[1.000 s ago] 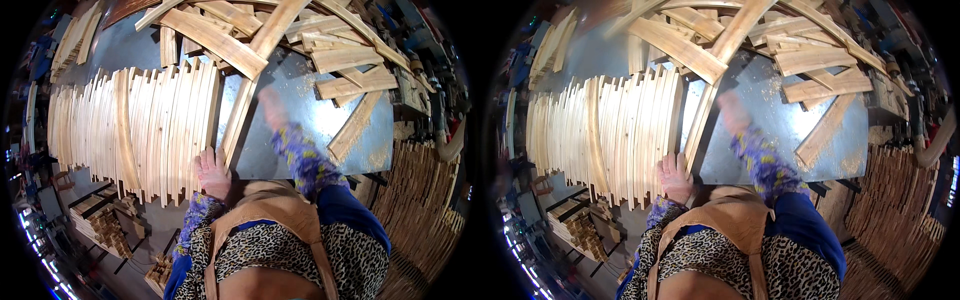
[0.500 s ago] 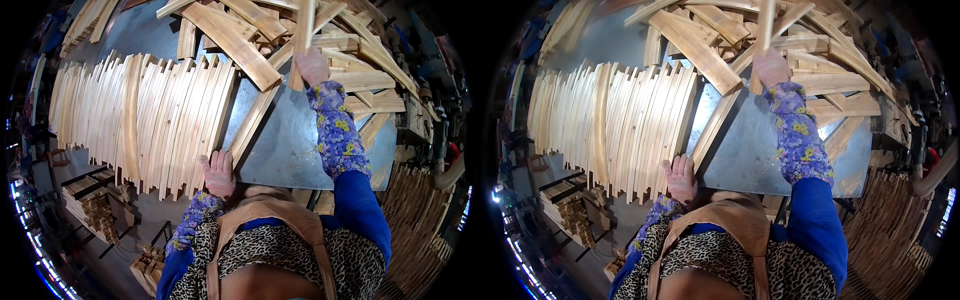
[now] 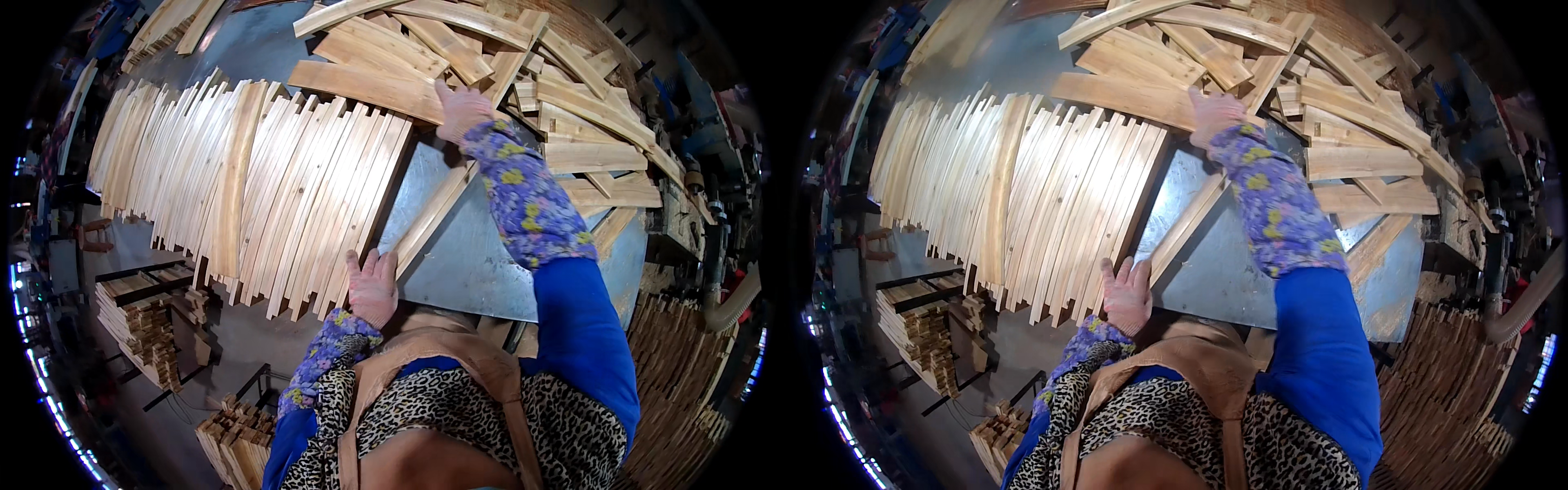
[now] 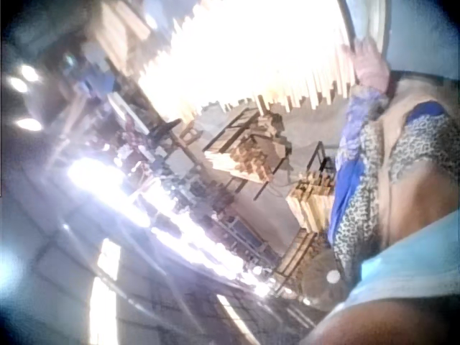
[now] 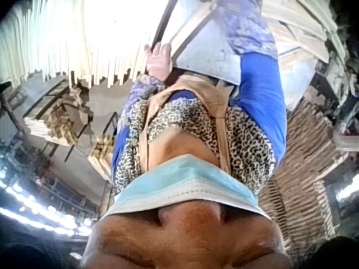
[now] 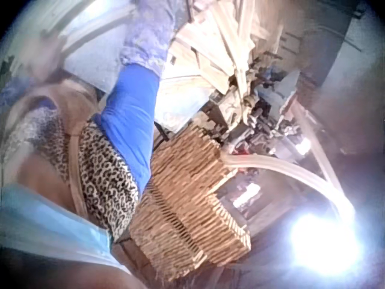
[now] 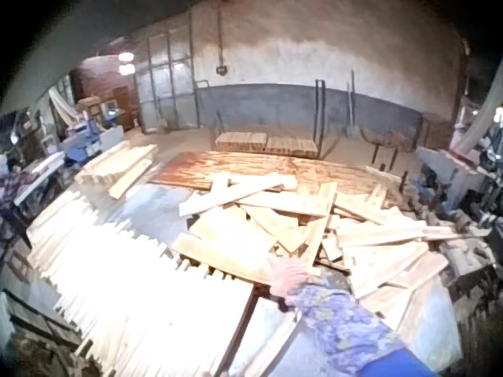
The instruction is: The person carries a stack of wooden planks to a metal table and begins sorting them. They pick up individual planks from a pile, inspect them, and place them into a neat, aligned stack on the table. The process involves repetitive handling and alignment of the wood pieces.
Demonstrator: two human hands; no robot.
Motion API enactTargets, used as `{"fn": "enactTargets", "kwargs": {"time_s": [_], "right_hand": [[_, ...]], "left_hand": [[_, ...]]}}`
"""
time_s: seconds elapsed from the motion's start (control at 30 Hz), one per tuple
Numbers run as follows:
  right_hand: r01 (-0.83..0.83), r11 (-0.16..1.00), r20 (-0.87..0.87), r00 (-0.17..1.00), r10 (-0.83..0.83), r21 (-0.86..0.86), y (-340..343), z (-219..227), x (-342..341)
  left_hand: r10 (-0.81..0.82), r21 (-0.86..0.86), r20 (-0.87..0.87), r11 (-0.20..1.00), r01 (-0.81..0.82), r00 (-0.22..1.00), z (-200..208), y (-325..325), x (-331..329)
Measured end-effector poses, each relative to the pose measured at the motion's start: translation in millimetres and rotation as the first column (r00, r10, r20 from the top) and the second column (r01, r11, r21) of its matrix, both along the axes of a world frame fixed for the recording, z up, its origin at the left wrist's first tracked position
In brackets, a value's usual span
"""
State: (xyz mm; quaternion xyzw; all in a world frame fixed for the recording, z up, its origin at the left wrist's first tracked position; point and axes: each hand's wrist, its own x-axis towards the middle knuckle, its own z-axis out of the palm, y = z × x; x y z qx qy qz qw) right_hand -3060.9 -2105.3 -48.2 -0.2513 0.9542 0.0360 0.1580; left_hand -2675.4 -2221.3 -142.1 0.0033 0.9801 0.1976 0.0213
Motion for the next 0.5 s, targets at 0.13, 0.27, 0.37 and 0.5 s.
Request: {"fn": "enactTargets", "kwargs": {"time_s": [0.13,0.27,0.37,0.5], "right_hand": [[0.226,0.956,0.295,0.941,-0.164,-0.19,66.8,21.9,43.1],[0.452,0.765,0.643,0.763,-0.065,-0.46,161.7,7.9,145.3],[0.7,0.68,0.852,0.477,-0.217,-0.219,216.4,-0.6,255.4],[0.832,0.471,0.936,0.351,-0.039,-0.292,249.8,-36.7,367.1]], "left_hand": [[0.081,0.071,0.25,0.992,-0.102,0.965,18.7,-17.1,43.5],[0.174,0.128,0.279,0.968,-0.216,0.944,28.9,-35.2,76.0],[0.253,0.126,0.423,0.935,-0.333,0.87,30.2,-34.5,68.0],[0.266,0.008,0.367,0.957,-0.289,0.891,23.1,-26.0,32.2]]}}
